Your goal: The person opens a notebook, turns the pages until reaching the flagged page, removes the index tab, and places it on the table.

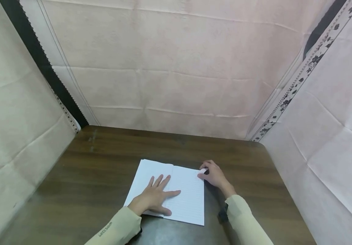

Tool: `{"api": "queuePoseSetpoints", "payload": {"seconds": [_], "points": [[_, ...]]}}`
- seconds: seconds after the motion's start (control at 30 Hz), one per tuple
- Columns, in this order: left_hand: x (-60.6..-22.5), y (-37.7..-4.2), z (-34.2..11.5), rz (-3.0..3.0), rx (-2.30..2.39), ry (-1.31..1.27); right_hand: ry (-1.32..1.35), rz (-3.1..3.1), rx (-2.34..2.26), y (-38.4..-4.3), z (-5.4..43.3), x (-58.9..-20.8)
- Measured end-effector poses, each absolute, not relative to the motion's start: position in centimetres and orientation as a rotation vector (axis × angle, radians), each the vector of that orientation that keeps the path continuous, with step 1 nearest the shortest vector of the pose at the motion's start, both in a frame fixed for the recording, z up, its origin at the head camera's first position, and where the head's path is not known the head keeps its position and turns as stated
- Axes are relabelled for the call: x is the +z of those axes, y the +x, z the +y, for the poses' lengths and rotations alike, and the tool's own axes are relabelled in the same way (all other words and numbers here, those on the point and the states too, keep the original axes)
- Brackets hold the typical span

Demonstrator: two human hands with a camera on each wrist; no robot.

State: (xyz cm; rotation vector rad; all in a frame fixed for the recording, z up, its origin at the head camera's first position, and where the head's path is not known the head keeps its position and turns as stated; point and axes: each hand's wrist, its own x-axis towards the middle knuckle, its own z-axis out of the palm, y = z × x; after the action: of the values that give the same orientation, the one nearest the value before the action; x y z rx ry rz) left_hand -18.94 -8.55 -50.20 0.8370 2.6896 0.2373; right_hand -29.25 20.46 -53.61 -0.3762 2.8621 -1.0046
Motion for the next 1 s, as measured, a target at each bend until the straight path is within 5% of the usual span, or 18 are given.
{"api": "queuePoseSetpoints", "payload": {"seconds": [1.0], "points": [[-51.2, -17.1, -11.5, 2.69, 0.379, 0.811, -0.247, 2.906, -0.989, -27.0, 24.5, -53.9]]}}
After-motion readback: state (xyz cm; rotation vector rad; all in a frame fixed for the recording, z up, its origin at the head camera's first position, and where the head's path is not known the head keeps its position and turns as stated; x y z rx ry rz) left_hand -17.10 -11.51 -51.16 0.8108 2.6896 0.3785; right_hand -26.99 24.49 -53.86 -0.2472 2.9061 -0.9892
